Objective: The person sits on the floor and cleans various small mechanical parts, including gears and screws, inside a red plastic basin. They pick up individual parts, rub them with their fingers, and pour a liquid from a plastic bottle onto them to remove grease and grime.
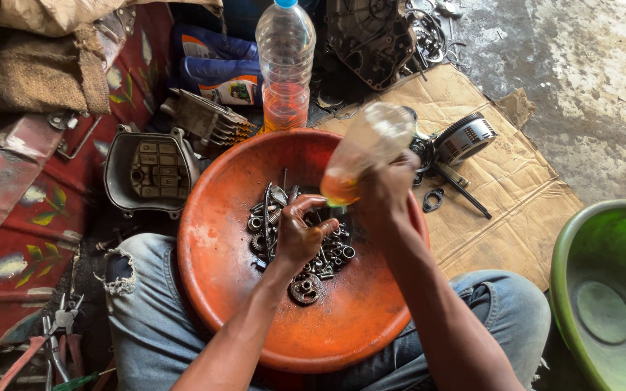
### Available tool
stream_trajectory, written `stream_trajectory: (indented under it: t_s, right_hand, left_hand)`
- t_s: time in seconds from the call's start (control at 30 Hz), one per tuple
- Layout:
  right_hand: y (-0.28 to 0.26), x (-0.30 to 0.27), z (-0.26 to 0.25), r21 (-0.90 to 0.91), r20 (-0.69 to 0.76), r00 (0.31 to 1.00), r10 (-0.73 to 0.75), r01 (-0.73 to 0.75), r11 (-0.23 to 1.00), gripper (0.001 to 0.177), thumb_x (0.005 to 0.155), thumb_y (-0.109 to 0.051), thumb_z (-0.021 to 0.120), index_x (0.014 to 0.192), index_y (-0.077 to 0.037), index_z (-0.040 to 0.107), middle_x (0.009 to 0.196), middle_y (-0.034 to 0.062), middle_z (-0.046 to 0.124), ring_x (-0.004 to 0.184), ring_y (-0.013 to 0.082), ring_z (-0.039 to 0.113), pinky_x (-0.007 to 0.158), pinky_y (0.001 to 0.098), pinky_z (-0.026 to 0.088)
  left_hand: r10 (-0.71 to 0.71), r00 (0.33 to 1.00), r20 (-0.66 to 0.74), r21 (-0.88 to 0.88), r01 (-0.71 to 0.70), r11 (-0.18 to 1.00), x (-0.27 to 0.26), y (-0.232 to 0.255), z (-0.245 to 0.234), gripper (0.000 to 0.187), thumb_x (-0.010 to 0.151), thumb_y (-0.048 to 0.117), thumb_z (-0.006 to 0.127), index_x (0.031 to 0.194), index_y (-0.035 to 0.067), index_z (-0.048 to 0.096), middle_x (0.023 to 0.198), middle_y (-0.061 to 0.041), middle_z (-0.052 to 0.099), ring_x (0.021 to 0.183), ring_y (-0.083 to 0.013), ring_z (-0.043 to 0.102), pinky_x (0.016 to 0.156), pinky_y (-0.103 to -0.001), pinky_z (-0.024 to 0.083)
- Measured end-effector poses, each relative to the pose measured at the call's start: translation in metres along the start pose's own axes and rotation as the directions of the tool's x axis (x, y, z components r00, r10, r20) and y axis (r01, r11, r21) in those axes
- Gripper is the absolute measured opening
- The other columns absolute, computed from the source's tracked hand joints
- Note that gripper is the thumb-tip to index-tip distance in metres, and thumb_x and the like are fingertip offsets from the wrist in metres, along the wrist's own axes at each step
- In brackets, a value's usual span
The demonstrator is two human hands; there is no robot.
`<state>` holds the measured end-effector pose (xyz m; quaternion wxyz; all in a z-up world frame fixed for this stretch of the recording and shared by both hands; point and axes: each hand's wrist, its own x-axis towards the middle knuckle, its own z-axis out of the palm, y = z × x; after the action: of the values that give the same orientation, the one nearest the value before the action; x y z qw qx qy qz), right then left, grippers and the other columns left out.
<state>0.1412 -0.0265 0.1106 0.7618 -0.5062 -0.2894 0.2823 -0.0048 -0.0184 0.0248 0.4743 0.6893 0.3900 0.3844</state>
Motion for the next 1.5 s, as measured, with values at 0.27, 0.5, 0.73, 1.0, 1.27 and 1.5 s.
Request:
stream_trajectory:
  t_s: [0.27,0.5,0.73,1.0,1.27,1.5]
  right_hand:
    - [-0.013,0.006,0.001,0.100,-0.079,0.997,0.022,-0.014,0.995,0.015,0.075,0.014,0.057,0.079,0.003,0.067,0.081,0.0087,0.069,0.062,0.0171,0.064,0.053,0.0347,0.051]
    - [-0.007,0.007,-0.002,0.060,-0.042,0.990,0.137,-0.134,0.989,0.006,0.083,0.008,0.063,0.082,0.004,0.068,0.078,0.0082,0.069,0.061,0.0149,0.063,0.054,0.0335,0.053]
    - [0.013,0.011,-0.010,0.232,0.017,0.999,0.040,-0.043,0.972,0.013,0.078,0.014,0.055,0.077,0.002,0.061,0.076,0.0085,0.063,0.059,0.0180,0.061,0.053,0.0354,0.054]
    - [0.022,0.005,-0.005,0.197,0.000,0.997,0.080,-0.078,0.977,0.016,0.075,0.015,0.050,0.078,0.006,0.062,0.077,0.0117,0.067,0.057,0.0188,0.064,0.050,0.0338,0.055]
    - [0.018,0.003,-0.007,0.245,-0.025,0.972,0.233,-0.220,0.944,0.015,0.084,0.011,0.058,0.080,-0.003,0.057,0.071,0.0078,0.061,0.047,0.0142,0.056,0.039,0.0308,0.046]
    - [0.009,0.008,-0.010,0.243,0.070,0.963,0.261,-0.270,0.932,0.020,0.090,0.008,0.050,0.076,-0.004,0.057,0.066,0.0063,0.057,0.045,0.0142,0.054,0.037,0.0282,0.043]
  left_hand:
    - [0.052,0.985,0.163,0.186,-0.082,0.979,-0.004,-0.008,-0.010,0.021,0.073,-0.010,0.073,0.086,0.005,0.077,0.141,-0.018,0.053,0.128,-0.0306,0.060,0.090,-0.030,0.058]
    - [0.279,0.944,0.177,0.250,-0.317,0.915,0.002,-0.016,-0.008,0.013,0.076,-0.008,0.074,0.080,0.004,0.075,0.095,-0.008,0.077,0.120,-0.0333,0.061,0.109,-0.052,0.039]
    - [-0.017,0.977,0.213,0.013,0.015,1.000,0.001,-0.002,-0.014,0.048,0.064,0.032,0.095,0.071,0.006,0.055,0.071,-0.003,0.060,0.067,-0.0190,0.064,0.106,-0.039,0.048]
    - [-0.013,1.000,-0.006,-0.061,0.013,0.998,-0.001,-0.002,-0.007,0.070,0.062,0.038,0.094,0.104,0.003,0.051,0.106,-0.013,0.058,0.106,-0.0245,0.059,0.099,-0.042,0.047]
    - [-0.137,0.984,0.110,-0.083,0.147,0.986,0.001,0.012,-0.012,0.081,0.060,0.032,0.097,0.125,-0.001,0.062,0.129,-0.017,0.058,0.122,-0.0280,0.058,0.108,-0.041,0.048]
    - [-0.142,0.985,0.097,-0.176,0.157,0.972,0.002,0.018,-0.015,0.087,0.055,0.024,0.094,0.130,0.002,0.057,0.121,-0.014,0.068,0.113,-0.0268,0.066,0.103,-0.040,0.053]
